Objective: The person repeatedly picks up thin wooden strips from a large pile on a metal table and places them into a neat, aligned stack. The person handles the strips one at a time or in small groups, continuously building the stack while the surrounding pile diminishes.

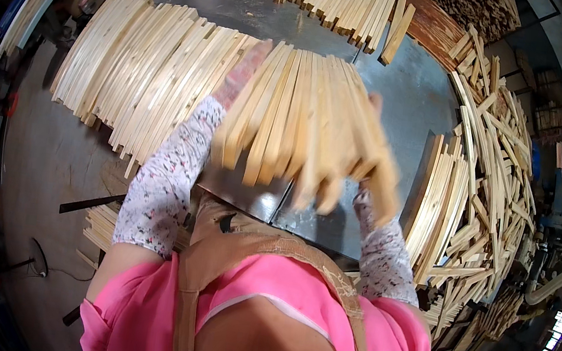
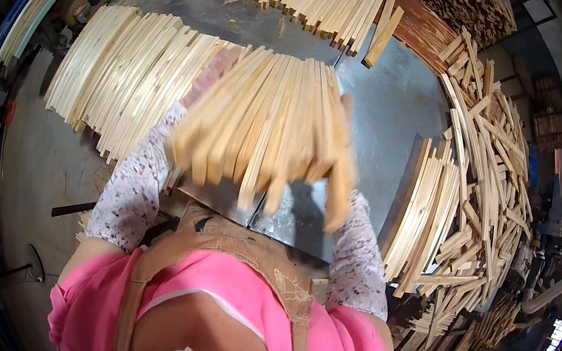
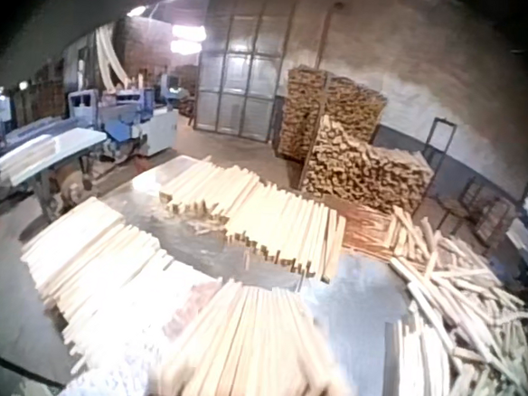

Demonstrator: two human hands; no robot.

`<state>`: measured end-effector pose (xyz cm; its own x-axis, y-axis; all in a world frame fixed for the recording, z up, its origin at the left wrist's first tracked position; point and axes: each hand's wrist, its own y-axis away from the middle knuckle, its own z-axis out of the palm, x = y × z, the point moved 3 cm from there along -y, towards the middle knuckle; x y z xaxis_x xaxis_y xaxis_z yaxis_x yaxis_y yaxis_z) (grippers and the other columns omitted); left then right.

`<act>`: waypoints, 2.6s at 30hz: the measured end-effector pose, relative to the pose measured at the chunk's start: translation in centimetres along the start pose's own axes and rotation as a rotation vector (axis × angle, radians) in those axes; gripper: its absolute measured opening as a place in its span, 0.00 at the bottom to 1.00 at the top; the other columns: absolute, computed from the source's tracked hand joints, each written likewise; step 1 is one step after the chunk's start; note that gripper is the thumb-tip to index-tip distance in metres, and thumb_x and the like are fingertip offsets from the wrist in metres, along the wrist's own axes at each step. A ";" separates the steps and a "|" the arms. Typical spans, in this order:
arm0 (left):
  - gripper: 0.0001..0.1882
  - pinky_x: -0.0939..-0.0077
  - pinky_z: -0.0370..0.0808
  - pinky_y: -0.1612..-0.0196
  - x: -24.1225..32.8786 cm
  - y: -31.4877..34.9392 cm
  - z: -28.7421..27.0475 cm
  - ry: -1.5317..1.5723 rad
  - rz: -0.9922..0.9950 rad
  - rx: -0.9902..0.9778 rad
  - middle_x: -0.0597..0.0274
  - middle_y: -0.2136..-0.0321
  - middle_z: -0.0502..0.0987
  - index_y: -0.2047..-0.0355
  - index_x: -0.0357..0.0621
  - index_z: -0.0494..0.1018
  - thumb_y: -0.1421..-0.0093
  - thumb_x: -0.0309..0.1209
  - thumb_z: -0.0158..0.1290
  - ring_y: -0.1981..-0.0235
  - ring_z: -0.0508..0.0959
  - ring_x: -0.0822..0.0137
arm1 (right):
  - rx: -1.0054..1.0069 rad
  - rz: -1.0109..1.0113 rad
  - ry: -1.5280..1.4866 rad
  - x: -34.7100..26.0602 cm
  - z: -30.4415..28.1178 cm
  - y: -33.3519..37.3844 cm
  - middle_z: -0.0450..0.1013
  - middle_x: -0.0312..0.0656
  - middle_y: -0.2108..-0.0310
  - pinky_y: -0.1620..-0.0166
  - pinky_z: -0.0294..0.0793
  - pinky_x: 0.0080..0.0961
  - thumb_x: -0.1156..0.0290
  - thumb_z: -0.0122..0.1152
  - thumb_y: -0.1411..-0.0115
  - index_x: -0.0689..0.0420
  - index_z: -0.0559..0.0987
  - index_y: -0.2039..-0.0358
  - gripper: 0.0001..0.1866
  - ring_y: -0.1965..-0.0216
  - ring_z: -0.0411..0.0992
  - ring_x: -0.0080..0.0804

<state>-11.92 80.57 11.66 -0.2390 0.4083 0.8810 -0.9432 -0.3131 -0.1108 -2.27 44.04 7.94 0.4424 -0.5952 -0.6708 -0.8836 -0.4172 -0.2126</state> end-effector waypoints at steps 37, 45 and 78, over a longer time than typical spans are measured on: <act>0.58 0.67 0.64 0.27 7.9 3.0 -18.3 -0.670 -0.276 0.120 0.37 0.30 0.70 0.21 0.33 0.51 0.43 0.42 0.71 0.30 0.70 0.52 | -0.185 0.416 -0.724 -20.6 18.3 0.6 0.77 0.54 0.45 0.45 0.81 0.35 0.71 0.71 0.37 0.66 0.53 0.24 0.48 0.49 0.78 0.41; 0.57 0.62 0.63 0.25 21.4 3.5 -45.9 -0.956 -0.496 0.332 0.33 0.30 0.69 0.23 0.30 0.56 0.41 0.52 0.68 0.27 0.68 0.47 | -0.329 0.545 -0.836 -41.0 40.3 -4.4 0.72 0.70 0.40 0.35 0.72 0.34 0.54 0.79 0.44 0.73 0.42 0.21 0.68 0.39 0.73 0.50; 0.38 0.61 0.71 0.31 20.9 25.4 -37.8 -0.761 -0.397 0.418 0.47 0.38 0.79 0.27 0.40 0.66 0.34 0.40 0.62 0.36 0.77 0.52 | -0.866 0.661 -0.257 -42.7 50.5 -6.0 0.80 0.57 0.59 0.65 0.79 0.27 0.55 0.67 0.34 0.64 0.31 0.19 0.62 0.67 0.76 0.33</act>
<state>-49.54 113.54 9.87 0.4340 -0.0709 0.8981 -0.7294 -0.6128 0.3041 -23.58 106.61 1.99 -0.2081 -0.7591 -0.6169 -0.4844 -0.4679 0.7392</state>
